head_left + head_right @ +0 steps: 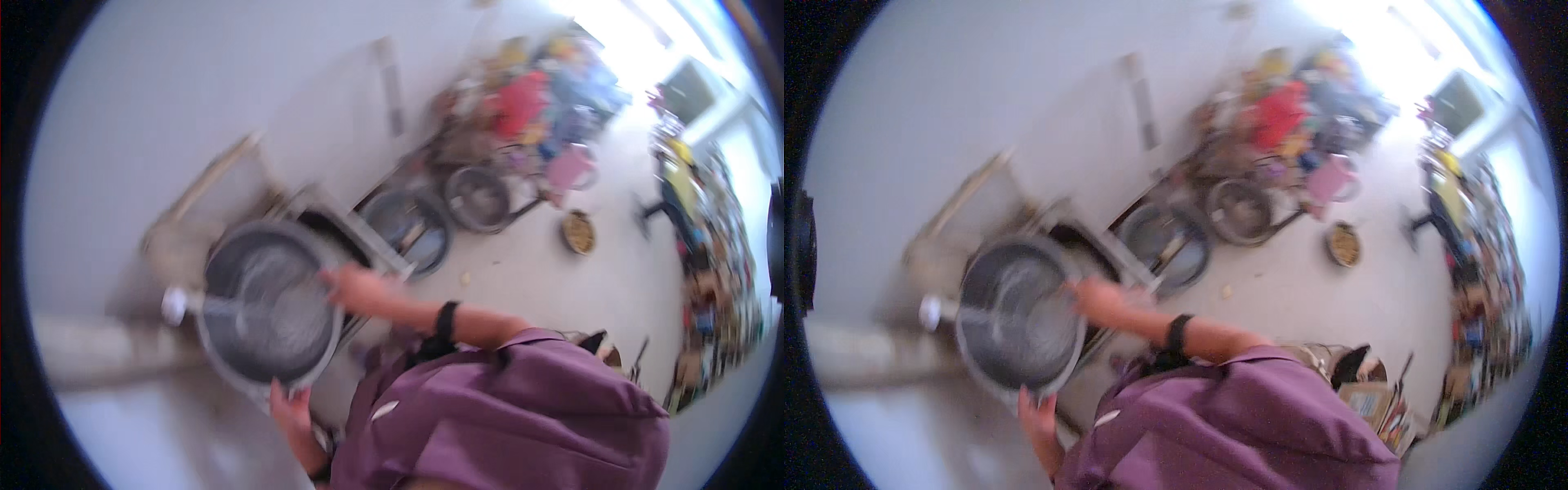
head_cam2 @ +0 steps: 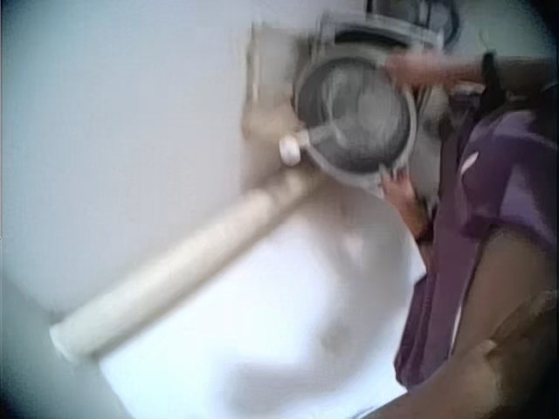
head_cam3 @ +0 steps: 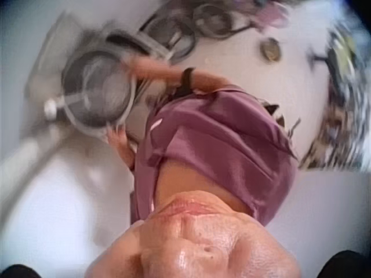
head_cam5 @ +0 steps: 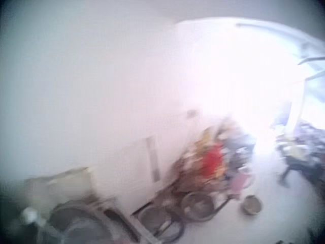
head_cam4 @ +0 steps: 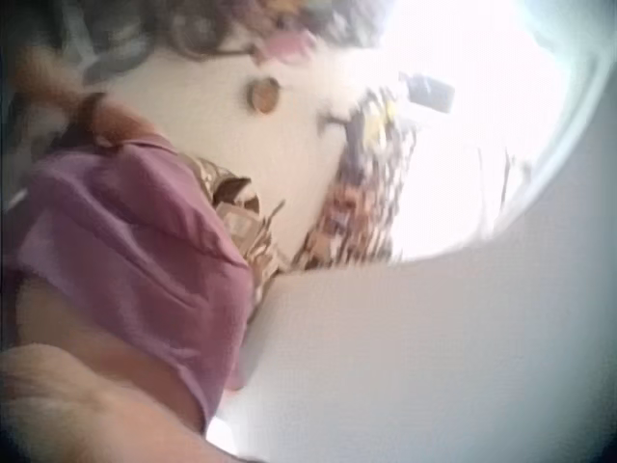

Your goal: Wash plastic spoons, ladles, and containers in a large metal basin filled with water under a running tap.

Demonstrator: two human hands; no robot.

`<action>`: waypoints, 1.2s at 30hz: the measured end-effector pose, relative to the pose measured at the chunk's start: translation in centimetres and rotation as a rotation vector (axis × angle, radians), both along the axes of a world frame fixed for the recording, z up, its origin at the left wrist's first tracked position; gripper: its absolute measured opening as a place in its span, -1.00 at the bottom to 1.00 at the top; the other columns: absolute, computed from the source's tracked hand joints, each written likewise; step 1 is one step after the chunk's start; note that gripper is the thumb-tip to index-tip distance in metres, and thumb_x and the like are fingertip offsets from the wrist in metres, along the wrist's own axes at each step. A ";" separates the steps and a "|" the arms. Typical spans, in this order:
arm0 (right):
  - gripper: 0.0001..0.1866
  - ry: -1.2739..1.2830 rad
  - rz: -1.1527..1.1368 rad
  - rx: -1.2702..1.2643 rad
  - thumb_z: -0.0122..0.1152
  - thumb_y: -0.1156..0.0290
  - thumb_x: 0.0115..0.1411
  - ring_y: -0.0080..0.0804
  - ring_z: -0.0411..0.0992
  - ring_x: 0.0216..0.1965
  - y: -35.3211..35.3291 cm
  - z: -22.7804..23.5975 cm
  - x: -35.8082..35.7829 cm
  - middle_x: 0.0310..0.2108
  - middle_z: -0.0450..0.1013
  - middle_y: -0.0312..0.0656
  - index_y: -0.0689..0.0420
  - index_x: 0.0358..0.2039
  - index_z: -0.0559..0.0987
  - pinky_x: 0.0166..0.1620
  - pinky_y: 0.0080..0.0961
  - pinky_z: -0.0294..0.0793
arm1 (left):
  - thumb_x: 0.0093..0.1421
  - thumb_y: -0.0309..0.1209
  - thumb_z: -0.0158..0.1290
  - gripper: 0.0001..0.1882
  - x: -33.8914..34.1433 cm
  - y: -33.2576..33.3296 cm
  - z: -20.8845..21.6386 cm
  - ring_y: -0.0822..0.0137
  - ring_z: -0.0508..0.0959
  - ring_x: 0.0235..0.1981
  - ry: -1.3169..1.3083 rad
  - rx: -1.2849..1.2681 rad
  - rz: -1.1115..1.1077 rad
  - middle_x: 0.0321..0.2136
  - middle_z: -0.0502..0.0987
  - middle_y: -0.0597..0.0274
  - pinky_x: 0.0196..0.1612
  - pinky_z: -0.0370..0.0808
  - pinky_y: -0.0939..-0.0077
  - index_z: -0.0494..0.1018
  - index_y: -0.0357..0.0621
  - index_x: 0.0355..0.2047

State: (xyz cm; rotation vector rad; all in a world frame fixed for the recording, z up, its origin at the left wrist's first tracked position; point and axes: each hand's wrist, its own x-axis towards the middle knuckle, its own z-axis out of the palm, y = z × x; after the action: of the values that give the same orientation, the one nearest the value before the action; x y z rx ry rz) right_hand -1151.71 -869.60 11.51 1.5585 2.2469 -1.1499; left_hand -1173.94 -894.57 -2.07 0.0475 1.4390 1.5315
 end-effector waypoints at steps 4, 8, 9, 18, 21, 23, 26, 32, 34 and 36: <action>-0.10 0.331 -0.169 0.022 0.25 0.22 0.14 -0.11 0.52 -0.32 0.5 -6.0 -0.3 -0.28 0.52 0.01 0.01 0.35 -0.09 -0.19 -0.24 0.48 | 0.25 -0.30 0.00 -0.59 0.9 0.0 1.4 -0.09 0.51 -0.14 -0.034 -0.002 0.096 0.00 0.32 0.00 -0.10 0.57 0.00 0.19 -0.20 0.02; -0.05 0.492 -0.338 -0.193 0.33 0.17 0.07 -0.32 0.50 -0.47 1.4 -10.6 1.1 -0.42 0.50 -0.08 0.05 0.33 -0.06 -0.47 -0.38 0.51 | 0.26 -0.36 -0.03 -0.74 3.2 1.2 2.5 -0.06 0.55 -0.22 -0.150 -0.052 0.292 -0.11 0.35 0.08 -0.12 0.58 0.02 0.22 -0.17 -0.11; -0.05 0.500 -0.328 -0.206 0.33 0.17 0.07 -0.32 0.50 -0.47 1.3 -10.7 0.6 -0.42 0.50 -0.08 0.05 0.33 -0.06 -0.47 -0.38 0.51 | 0.26 -0.38 -0.03 -0.77 2.8 1.0 2.6 -0.04 0.56 -0.24 -0.151 -0.059 0.284 -0.16 0.37 0.11 -0.12 0.58 0.03 0.22 -0.16 -0.14; -0.22 0.560 -0.502 -0.623 0.24 0.06 0.18 -0.60 0.33 -0.38 1.8 -9.1 -0.6 -0.35 0.37 -0.35 0.04 0.28 0.08 -0.44 -0.61 0.35 | 0.24 -0.40 -0.01 -0.81 2.8 0.9 3.2 0.00 0.56 -0.25 -0.163 -0.061 0.328 -0.30 0.38 0.21 -0.13 0.59 0.06 0.26 -0.14 -0.20; -0.35 0.563 -0.560 -0.607 0.19 -0.01 0.20 -0.64 0.30 -0.38 2.4 -9.1 0.3 -0.34 0.35 -0.38 0.04 0.17 0.24 -0.41 -0.61 0.34 | 0.24 -0.36 -0.01 -0.81 2.6 0.8 2.0 0.02 0.54 -0.30 -0.179 -0.086 0.342 -0.30 0.37 0.19 -0.14 0.59 0.07 0.27 -0.15 -0.21; -0.50 0.642 -0.529 -0.714 0.13 -0.05 0.23 -0.66 0.29 -0.41 3.2 -9.2 1.7 -0.35 0.35 -0.37 0.05 0.00 0.38 -0.43 -0.63 0.32 | 0.24 -0.34 -0.01 -0.79 1.7 0.0 1.2 0.04 0.53 -0.31 -0.211 -0.087 0.313 -0.29 0.38 0.17 -0.15 0.59 0.07 0.28 -0.15 -0.19; -0.54 0.629 -0.615 -0.676 0.06 -0.05 0.27 -0.69 0.27 -0.45 4.3 -10.9 3.9 -0.37 0.34 -0.35 0.11 -0.10 0.42 -0.50 -0.76 0.22 | 0.24 -0.27 -0.01 -0.68 1.4 -0.8 1.4 0.09 0.50 -0.26 -0.152 -0.145 0.344 -0.21 0.39 0.11 -0.13 0.57 0.11 0.29 -0.17 -0.08; -0.65 1.182 -0.905 -0.878 -0.13 0.51 0.33 -0.58 0.42 -0.45 7.3 -14.4 10.8 -0.31 0.43 -0.16 0.19 0.12 0.27 -0.45 -0.73 0.44 | 0.26 -0.48 -0.06 -0.61 -2.3 -4.3 -3.7 0.14 0.46 -0.09 0.241 -0.202 0.483 -0.02 0.34 0.09 0.06 0.44 0.25 0.22 -0.24 0.09; -0.47 1.222 -1.068 -0.821 -0.22 0.70 0.26 -0.35 0.50 -0.21 6.3 -10.2 10.5 -0.09 0.40 0.03 0.13 0.25 0.12 -0.11 -0.49 0.58 | 0.26 -0.52 -0.08 -0.59 -1.8 -3.0 -1.5 0.14 0.43 0.00 0.274 -0.174 0.522 0.05 0.30 0.09 0.10 0.40 0.28 0.20 -0.25 0.12; -0.36 1.454 -0.994 -0.896 -0.21 0.72 0.24 -0.12 0.34 0.11 6.2 -9.0 11.4 0.17 0.19 0.10 0.00 0.31 0.05 0.17 -0.16 0.40 | 0.26 -0.57 -0.09 -0.56 -1.7 -1.6 0.2 0.14 0.40 0.08 0.308 -0.134 0.562 0.13 0.26 0.09 0.13 0.35 0.31 0.17 -0.26 0.16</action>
State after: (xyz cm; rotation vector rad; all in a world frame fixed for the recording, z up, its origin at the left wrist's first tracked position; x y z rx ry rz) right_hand -1140.27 -863.40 2.49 1.4172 0.4357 -3.6286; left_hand -1175.67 -896.20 -1.90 -0.2294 1.9070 1.9321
